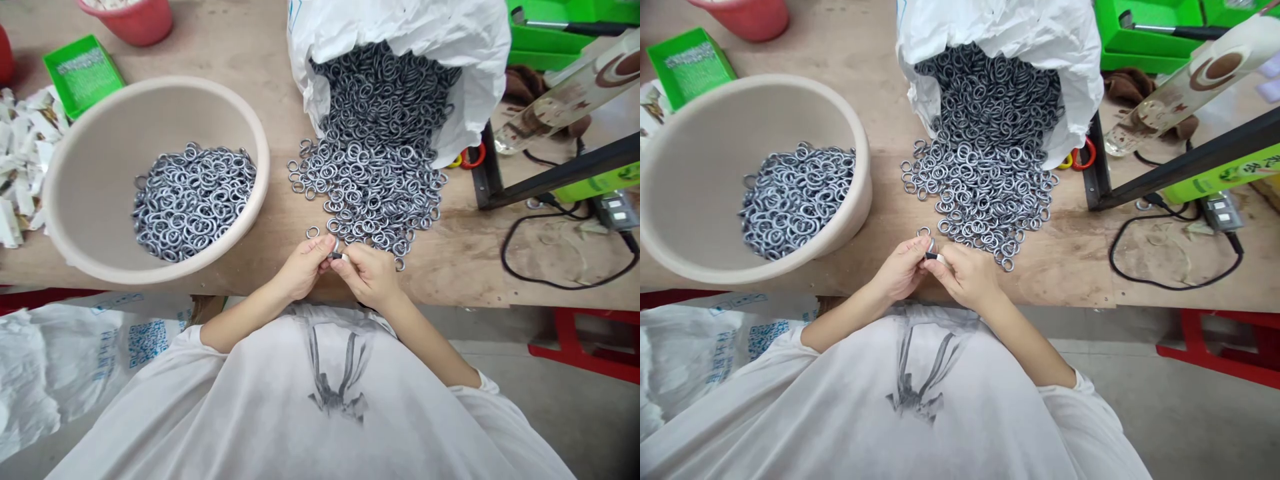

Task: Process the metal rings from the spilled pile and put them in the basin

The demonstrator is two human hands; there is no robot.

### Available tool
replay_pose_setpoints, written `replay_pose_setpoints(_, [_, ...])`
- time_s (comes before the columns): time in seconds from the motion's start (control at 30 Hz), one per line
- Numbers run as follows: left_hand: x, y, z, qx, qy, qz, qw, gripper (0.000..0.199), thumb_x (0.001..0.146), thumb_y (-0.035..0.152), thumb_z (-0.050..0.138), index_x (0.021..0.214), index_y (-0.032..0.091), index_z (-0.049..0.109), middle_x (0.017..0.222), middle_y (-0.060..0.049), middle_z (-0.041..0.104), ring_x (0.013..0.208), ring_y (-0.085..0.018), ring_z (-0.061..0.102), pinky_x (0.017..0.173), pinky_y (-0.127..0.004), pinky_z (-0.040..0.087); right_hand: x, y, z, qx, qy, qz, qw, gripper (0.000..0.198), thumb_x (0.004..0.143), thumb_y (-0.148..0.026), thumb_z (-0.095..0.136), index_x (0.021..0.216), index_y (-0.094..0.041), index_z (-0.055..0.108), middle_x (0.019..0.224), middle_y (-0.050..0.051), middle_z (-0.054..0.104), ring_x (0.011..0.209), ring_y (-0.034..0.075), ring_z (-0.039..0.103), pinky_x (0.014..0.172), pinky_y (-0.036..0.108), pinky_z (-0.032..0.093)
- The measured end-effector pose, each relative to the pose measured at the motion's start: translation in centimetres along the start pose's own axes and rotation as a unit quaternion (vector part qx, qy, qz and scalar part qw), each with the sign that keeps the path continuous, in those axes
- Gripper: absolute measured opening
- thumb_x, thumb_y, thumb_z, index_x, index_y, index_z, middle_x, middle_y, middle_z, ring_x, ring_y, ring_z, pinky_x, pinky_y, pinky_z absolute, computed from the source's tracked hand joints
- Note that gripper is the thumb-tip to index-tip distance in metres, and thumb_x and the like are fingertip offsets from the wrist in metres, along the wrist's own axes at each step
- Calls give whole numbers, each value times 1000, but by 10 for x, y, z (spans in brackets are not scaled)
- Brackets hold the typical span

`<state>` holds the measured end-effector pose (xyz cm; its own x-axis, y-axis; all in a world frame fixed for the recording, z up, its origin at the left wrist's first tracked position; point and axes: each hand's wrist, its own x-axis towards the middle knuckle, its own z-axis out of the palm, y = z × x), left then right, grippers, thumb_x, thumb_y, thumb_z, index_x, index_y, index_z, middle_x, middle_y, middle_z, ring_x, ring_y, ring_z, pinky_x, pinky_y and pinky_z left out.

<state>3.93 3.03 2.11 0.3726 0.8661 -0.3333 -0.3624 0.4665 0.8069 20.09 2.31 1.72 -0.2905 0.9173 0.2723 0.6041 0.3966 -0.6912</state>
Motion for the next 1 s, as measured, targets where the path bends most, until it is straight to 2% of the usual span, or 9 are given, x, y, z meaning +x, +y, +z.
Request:
replay_pose_setpoints(0.1, [-9,-5,-9,32,-72,-28,996,58,73,68,76,60,17,50,54,4,41,52,-8,38,58,-24,40,10,22,-4,10,51,120,991,56,101,-61,36,62,-23,46,54,-2,45,54,14,42,56,29,28])
replay_pose_setpoints(0.17, [-14,-8,-20,45,-78,-28,996,55,77,65,74,60,17,53,54,3,45,53,-8,42,63,-26,45,18,32,-6,-32,61,168,983,54,101,-59,38,64,-22,52,55,-2,47,55,14,44,57,29,27])
replay_pose_setpoints(0.27, [-17,-6,-42,57,-16,13,998,46,78,60,76,69,15,65,63,-1,59,58,-10,52,64,-26,46,30,27,3,-119,-1,138,983,39,98,-54,50,90,-21,71,78,4,68,69,19,57,61,29,31])
replay_pose_setpoints(0.37, [-18,0,-62,67,31,31,997,37,77,50,80,93,16,73,70,-2,66,65,-12,60,66,-25,49,42,10,20,-202,-89,84,972,38,95,-47,59,125,-25,68,108,8,72,83,23,64,62,30,33])
replay_pose_setpoints(0.5, [-22,9,-75,9,94,11,996,28,74,34,78,96,18,71,79,-3,71,71,-13,66,71,-26,56,56,-2,34,-289,-181,70,937,31,99,-42,52,116,-25,72,110,10,68,80,22,63,58,31,26])
replay_pose_setpoints(0.63, [-20,15,-72,-46,105,-14,993,24,69,31,73,86,15,66,91,-5,70,72,-14,66,64,-26,58,58,0,36,-320,-174,68,929,33,102,-37,45,112,-21,71,112,11,66,83,21,63,58,32,23])
replay_pose_setpoints(0.77, [-13,18,-65,-95,147,18,984,25,69,31,74,77,16,56,77,1,59,61,-8,55,50,-18,47,57,-5,38,-295,-170,39,939,35,100,-47,48,121,-24,66,116,9,64,90,23,64,59,31,26])
replay_pose_setpoints(0.9, [-12,20,-65,-88,204,83,971,26,66,28,74,75,18,52,66,5,49,53,-6,44,42,-16,32,63,-15,49,-287,-225,5,931,30,102,-41,47,117,-23,66,115,9,65,94,24,66,59,32,29])
replay_pose_setpoints(1.0, [-16,19,-68,-40,230,107,966,24,66,29,74,75,18,54,65,5,49,53,-6,43,42,-16,29,68,-18,55,-291,-250,20,923,31,103,-35,42,113,-17,65,116,14,66,93,25,66,61,33,32])
